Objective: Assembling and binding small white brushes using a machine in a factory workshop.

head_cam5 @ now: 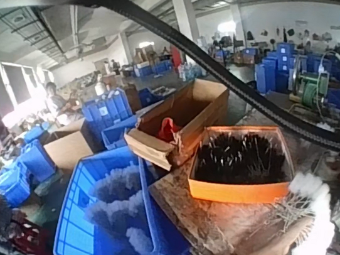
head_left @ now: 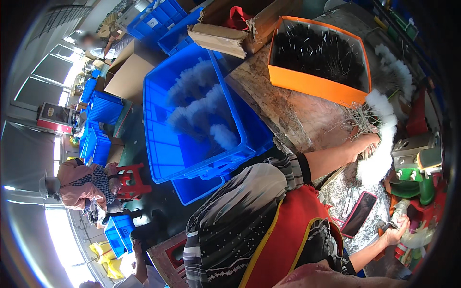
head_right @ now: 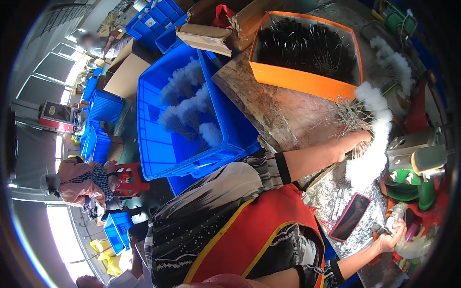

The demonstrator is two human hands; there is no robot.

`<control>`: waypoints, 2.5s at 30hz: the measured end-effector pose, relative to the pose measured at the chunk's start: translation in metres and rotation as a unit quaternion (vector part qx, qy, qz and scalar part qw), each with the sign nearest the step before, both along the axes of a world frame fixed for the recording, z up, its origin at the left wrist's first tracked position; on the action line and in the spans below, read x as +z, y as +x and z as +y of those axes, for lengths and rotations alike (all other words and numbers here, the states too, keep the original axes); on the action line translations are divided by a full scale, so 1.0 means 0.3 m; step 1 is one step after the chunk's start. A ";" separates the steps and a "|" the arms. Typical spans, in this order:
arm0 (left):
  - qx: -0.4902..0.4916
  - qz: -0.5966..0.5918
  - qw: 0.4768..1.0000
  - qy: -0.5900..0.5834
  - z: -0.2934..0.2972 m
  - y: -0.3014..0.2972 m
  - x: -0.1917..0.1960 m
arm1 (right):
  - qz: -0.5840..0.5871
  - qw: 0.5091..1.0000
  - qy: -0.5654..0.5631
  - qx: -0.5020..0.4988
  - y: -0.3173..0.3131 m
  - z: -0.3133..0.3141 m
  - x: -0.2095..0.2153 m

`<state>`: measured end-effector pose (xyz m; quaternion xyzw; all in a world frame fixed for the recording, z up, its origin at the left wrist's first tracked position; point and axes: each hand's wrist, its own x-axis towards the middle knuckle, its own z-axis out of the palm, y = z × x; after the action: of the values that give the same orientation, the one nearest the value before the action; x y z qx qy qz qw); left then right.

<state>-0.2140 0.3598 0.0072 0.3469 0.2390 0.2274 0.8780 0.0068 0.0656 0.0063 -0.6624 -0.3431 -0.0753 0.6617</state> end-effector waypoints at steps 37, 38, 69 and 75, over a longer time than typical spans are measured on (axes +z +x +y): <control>-0.047 -0.078 0.996 -0.022 0.015 -0.086 0.002 | 0.351 0.932 -0.018 0.089 -0.098 -0.031 0.380; -0.047 -0.078 0.996 -0.020 0.018 -0.093 0.012 | 0.350 0.932 -0.019 0.087 -0.099 -0.031 0.375; -0.041 -0.111 0.993 -0.029 0.006 -0.092 0.050 | 0.351 0.936 -0.001 0.033 -0.097 -0.026 0.362; -0.048 -0.099 0.992 -0.055 0.011 -0.065 0.022 | 0.351 0.936 -0.010 0.027 -0.095 -0.027 0.338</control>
<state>-0.2335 0.3632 0.0140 0.2849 0.1463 0.2042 0.9251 -0.0219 0.0575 0.1078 -0.6436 -0.1076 0.1837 0.7351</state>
